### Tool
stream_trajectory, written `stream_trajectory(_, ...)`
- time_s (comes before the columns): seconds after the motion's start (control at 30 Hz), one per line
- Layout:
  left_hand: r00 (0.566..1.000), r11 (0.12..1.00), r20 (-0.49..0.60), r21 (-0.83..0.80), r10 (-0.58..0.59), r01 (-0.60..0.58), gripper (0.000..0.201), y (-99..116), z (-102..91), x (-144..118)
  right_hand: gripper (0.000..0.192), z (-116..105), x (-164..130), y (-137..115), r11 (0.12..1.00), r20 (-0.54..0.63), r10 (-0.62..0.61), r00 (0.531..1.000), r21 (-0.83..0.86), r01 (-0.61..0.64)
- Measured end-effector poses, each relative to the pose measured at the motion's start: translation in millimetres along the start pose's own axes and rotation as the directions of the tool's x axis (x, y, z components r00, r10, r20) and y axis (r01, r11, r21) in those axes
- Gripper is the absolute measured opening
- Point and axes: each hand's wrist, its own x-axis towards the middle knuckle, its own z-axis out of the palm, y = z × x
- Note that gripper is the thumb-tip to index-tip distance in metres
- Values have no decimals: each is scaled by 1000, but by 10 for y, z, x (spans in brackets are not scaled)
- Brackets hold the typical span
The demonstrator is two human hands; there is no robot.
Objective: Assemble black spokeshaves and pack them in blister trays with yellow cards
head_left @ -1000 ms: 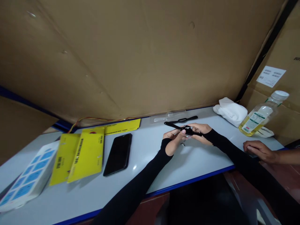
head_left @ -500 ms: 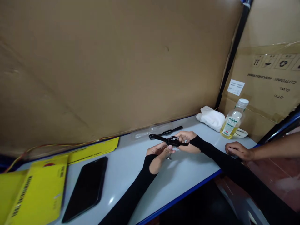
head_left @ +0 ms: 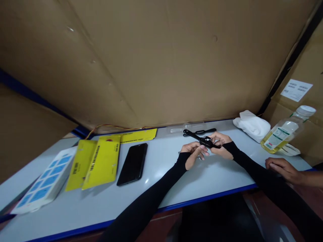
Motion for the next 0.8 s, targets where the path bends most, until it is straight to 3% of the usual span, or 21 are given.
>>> stream_trajectory(0.1, 1000, 1000, 15, 15, -10, 10, 48, 18, -19, -18, 42, 199, 163, -378, 998, -198, 65, 978, 37, -58)
stream_trajectory(0.17, 1000, 999, 18, 42, -12, 11, 47, 17, -42, -26, 41, 477, 520, -702, 992, -299, 33, 954, 126, 5)
stream_trajectory(0.27, 1000, 997, 26, 80, 3, -5, 43, 4, -86, -24, 23, 970, 1287, -1085, 972, -252, 13, 968, 230, 47)
stream_trajectory(0.33, 999, 995, 39, 95, 17, -21, 41, 2, -110, -17, 31, 1215, 1714, -1203, 966, -215, 11, 977, 254, 45)
stream_trajectory(0.4, 998, 994, 59, 108, 22, -29, 42, 13, -125, -11, 37, 1331, 1940, -1226, 955, -119, 9, 993, 294, 27)
stream_trajectory(0.63, 985, 963, 149, 241, 82, -117, 39, 98, -184, -19, 39, 1210, 1844, -1176, 953, -74, -154, 985, 254, 168)
stream_trajectory(0.8, 974, 950, 225, 294, 40, -107, 39, 82, -292, 23, 46, 1217, 1853, -1130, 944, -30, -221, 975, 244, 222)
